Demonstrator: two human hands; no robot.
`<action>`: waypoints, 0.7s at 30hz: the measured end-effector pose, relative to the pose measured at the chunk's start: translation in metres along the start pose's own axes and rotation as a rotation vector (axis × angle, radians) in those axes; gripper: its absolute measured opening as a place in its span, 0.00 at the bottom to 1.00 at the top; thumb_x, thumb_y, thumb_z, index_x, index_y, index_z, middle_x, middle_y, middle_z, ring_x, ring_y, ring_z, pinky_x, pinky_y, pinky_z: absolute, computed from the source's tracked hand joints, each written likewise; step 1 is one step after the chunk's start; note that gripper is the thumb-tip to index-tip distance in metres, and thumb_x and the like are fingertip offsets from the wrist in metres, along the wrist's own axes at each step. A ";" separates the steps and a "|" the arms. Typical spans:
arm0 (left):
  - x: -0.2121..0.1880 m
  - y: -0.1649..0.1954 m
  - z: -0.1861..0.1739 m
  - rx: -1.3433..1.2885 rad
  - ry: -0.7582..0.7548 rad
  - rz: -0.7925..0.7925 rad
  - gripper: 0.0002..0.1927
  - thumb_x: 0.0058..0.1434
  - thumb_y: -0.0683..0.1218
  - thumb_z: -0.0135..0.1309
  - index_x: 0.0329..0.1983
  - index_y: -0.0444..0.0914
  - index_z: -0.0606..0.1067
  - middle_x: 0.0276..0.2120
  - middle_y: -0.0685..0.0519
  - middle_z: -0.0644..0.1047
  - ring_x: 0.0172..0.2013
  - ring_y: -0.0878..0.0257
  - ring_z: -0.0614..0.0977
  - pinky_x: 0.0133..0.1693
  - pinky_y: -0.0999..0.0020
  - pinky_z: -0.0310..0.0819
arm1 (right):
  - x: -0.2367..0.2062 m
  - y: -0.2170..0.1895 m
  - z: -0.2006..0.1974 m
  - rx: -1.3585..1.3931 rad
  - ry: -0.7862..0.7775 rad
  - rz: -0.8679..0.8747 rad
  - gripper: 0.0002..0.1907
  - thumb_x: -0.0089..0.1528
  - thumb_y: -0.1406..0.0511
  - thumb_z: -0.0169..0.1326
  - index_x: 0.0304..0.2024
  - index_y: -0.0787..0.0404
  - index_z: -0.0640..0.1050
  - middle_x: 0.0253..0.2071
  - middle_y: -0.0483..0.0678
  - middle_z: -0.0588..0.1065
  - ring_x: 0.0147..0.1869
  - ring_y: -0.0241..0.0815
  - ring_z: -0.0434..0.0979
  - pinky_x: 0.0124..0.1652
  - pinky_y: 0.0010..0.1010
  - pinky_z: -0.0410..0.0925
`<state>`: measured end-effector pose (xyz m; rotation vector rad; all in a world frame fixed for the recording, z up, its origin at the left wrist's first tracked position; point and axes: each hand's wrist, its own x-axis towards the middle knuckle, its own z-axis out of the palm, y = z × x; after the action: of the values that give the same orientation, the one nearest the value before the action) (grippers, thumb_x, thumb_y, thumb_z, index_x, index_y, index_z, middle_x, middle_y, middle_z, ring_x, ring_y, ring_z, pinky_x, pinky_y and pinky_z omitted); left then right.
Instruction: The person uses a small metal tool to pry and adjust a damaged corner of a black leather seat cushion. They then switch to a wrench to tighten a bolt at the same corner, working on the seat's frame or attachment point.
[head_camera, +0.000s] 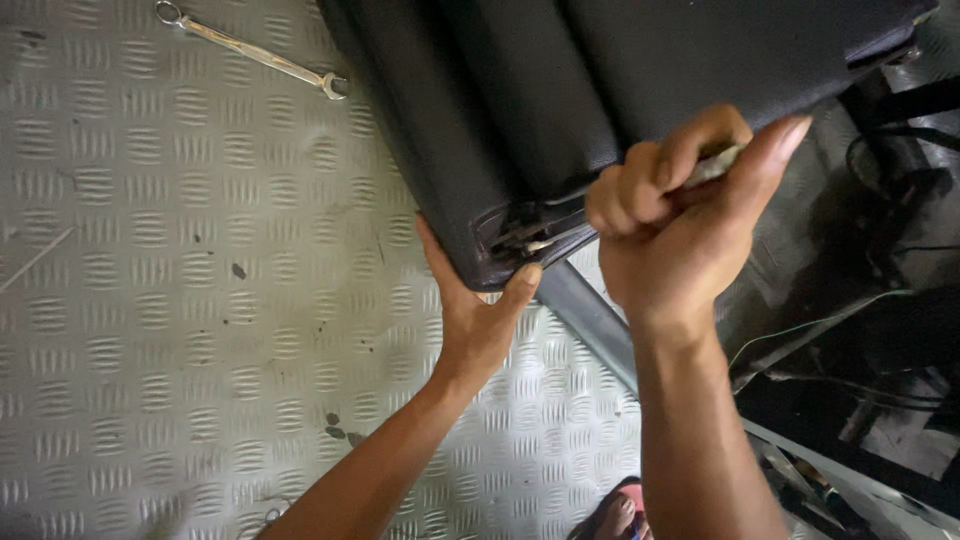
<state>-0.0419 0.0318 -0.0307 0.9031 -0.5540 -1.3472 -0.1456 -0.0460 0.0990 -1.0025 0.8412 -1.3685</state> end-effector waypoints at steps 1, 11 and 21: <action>-0.001 -0.002 -0.001 0.019 0.002 -0.009 0.64 0.63 0.46 0.61 0.76 0.33 0.20 0.74 0.37 0.53 0.70 0.53 0.63 0.70 0.61 0.56 | -0.003 0.002 0.003 -0.019 -0.005 -0.008 0.34 0.75 0.39 0.35 0.31 0.61 0.62 0.16 0.42 0.51 0.19 0.33 0.43 0.24 0.30 0.45; -0.006 -0.017 -0.014 0.630 0.002 0.202 0.51 0.71 0.61 0.51 0.78 0.29 0.38 0.57 0.47 0.74 0.56 0.60 0.78 0.67 0.59 0.60 | -0.035 0.043 0.062 -0.871 -0.518 -0.267 0.21 0.72 0.49 0.51 0.38 0.59 0.76 0.30 0.47 0.76 0.30 0.42 0.80 0.35 0.32 0.72; -0.008 0.022 -0.003 1.221 0.190 0.158 0.59 0.61 0.72 0.52 0.73 0.20 0.50 0.46 0.42 0.76 0.45 0.57 0.78 0.48 0.65 0.72 | -0.060 0.099 0.100 -1.544 -0.695 -0.351 0.22 0.61 0.46 0.57 0.32 0.57 0.78 0.22 0.47 0.75 0.27 0.48 0.78 0.47 0.45 0.67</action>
<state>-0.0280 0.0392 -0.0129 1.8799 -1.3068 -0.6651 -0.0191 0.0160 0.0395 -2.6815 1.1405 -0.2790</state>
